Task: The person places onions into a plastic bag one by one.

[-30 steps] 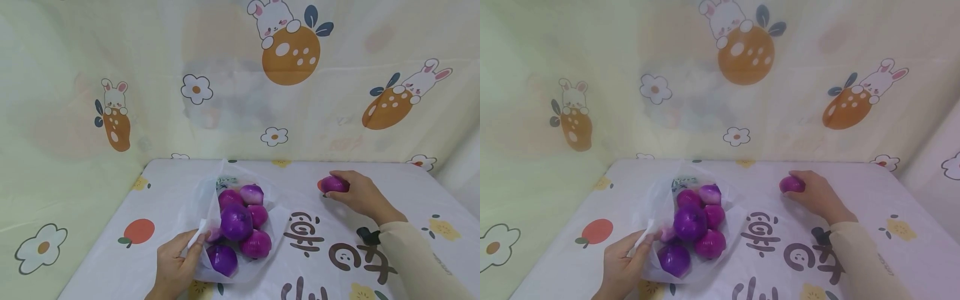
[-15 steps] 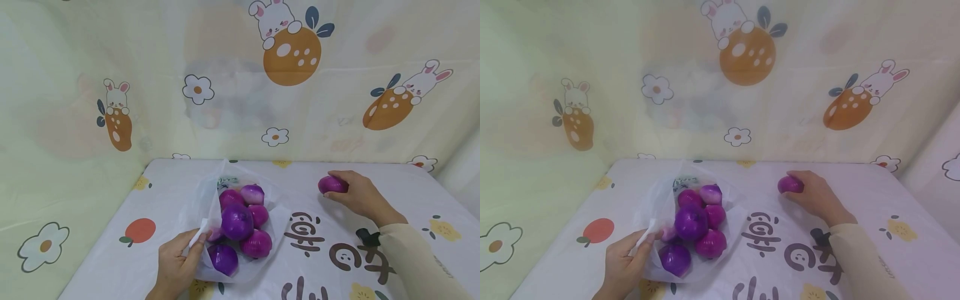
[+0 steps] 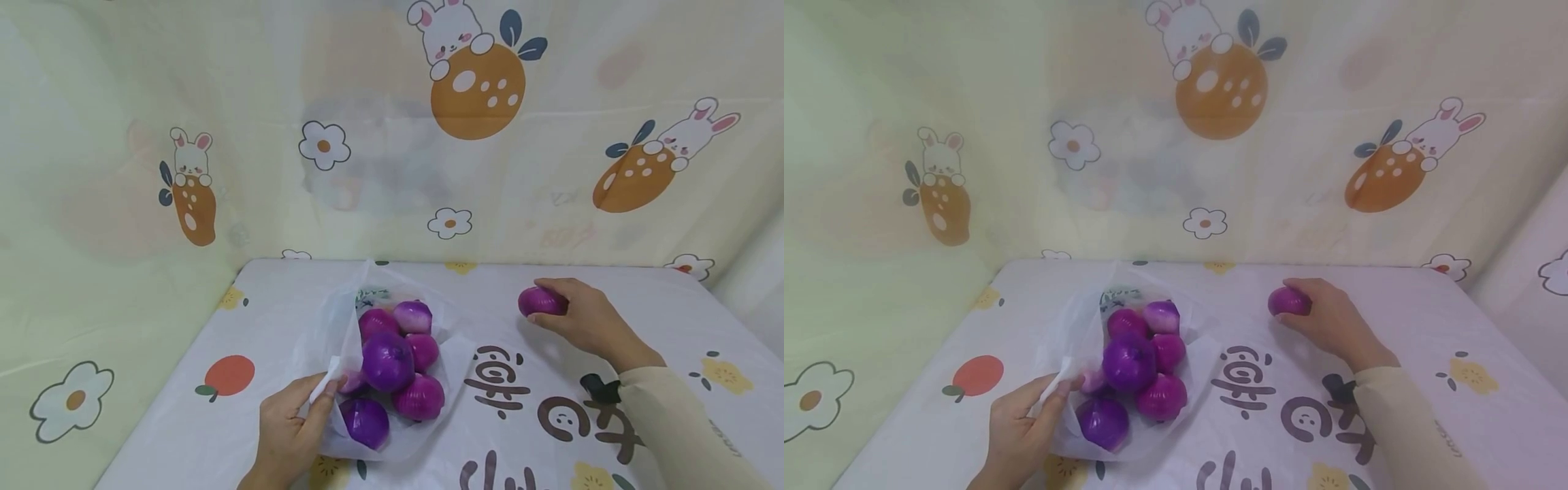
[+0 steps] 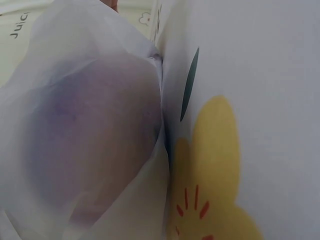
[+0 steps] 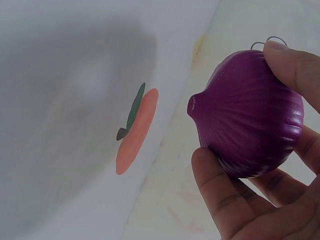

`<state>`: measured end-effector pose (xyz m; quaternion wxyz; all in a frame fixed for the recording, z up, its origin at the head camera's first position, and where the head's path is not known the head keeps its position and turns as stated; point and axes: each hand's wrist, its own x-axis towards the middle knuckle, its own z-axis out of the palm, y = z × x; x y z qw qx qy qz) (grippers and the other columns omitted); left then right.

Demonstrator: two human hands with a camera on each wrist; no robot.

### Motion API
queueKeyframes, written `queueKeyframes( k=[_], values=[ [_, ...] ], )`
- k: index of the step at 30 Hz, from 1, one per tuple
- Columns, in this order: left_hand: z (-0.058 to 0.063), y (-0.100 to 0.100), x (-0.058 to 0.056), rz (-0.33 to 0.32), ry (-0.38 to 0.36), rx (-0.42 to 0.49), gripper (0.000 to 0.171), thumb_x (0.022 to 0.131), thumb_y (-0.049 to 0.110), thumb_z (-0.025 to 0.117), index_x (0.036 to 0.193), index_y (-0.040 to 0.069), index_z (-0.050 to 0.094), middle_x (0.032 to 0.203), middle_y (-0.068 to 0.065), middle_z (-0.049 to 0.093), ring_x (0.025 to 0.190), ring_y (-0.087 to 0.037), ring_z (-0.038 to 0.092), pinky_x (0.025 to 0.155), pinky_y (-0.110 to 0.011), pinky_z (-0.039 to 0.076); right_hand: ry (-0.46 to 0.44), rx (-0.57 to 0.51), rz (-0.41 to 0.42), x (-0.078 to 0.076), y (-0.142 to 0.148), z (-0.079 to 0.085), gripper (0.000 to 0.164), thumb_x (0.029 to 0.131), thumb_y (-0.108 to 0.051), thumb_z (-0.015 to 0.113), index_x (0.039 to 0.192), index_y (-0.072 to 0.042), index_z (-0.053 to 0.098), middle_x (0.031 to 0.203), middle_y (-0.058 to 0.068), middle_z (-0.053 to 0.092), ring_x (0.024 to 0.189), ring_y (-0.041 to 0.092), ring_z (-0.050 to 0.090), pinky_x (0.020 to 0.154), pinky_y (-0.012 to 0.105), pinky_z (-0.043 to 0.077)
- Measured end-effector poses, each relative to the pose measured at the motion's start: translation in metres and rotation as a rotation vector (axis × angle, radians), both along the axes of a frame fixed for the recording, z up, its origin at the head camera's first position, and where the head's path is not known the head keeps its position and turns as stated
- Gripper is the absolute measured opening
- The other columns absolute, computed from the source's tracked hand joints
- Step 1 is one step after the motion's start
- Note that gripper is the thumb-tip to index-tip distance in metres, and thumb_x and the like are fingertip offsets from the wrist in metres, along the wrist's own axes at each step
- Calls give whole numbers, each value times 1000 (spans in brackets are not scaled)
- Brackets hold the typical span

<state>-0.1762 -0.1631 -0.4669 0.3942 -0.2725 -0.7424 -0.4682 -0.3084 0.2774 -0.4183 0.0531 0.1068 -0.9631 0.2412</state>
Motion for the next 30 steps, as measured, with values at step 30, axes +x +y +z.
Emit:
queueKeyframes(
  k=[30],
  values=[
    [1,0,0,0,6,-4,30,83,-16,70,105,2,79,95,-10,80,95,-9,76,85,-19,59,57,-27,57,9,-21,10,73,88,-27,86,148,-3,54,144,29,56,124,51,57,97,66,53]
  ],
)
